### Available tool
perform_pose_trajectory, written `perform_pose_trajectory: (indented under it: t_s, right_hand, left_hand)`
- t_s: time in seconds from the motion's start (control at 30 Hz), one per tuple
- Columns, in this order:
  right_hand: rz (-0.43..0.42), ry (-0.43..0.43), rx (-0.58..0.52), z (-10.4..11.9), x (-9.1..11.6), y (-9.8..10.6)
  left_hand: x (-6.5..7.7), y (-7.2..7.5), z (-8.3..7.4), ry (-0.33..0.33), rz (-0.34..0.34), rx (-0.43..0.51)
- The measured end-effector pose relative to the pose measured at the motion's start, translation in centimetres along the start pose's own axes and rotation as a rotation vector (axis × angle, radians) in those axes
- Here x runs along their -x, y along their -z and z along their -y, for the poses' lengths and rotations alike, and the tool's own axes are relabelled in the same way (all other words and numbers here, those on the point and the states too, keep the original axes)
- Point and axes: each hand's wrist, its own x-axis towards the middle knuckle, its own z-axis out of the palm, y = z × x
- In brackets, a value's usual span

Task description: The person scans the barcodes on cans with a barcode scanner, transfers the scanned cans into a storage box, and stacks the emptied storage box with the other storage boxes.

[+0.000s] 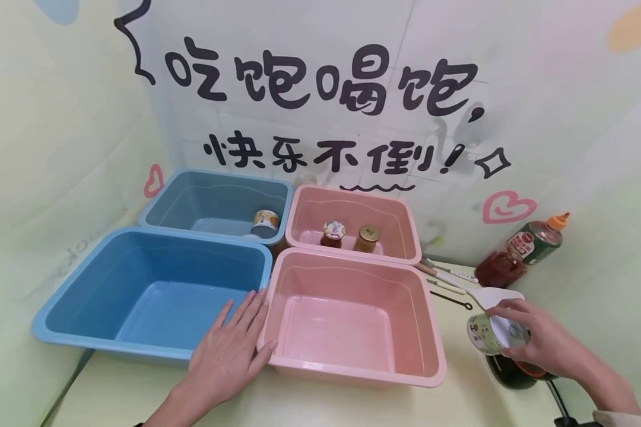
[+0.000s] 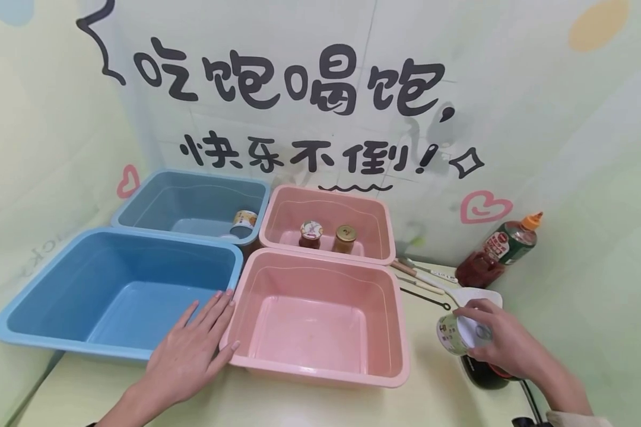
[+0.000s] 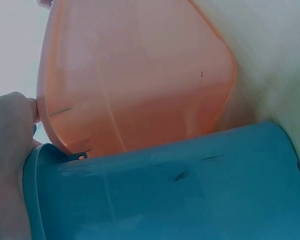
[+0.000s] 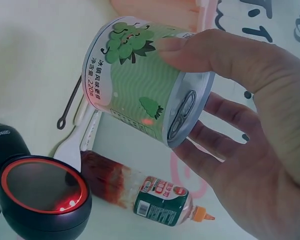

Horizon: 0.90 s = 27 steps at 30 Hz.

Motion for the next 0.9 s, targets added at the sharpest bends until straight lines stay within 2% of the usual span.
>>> perform_pose_trajectory:
  t_s: [0.27, 0.5, 0.73, 0.9]
  right_hand:
    - [-0.032, 0.006, 0.039, -0.7, 1.0, -0.9]
    - [-0.001, -0.024, -0.012, -0.6, 1.5, -1.2]
    - [0.01, -0.009, 0.011, -0.8, 1.6, -1.6]
    - [0.0, -0.006, -0.019, -1.0, 2.0, -1.7]
  left_hand:
    - [0.0, -0.2, 0.1, -0.01, -0.008, 0.003]
    - [0.0, -0.2, 0.1, -0.01, -0.005, 0.004]
    - [-0.1, -0.2, 0.1, -0.01, 0.001, 0.011]
    - [-0.1, -0.2, 0.2, -0.01, -0.009, 0.021]
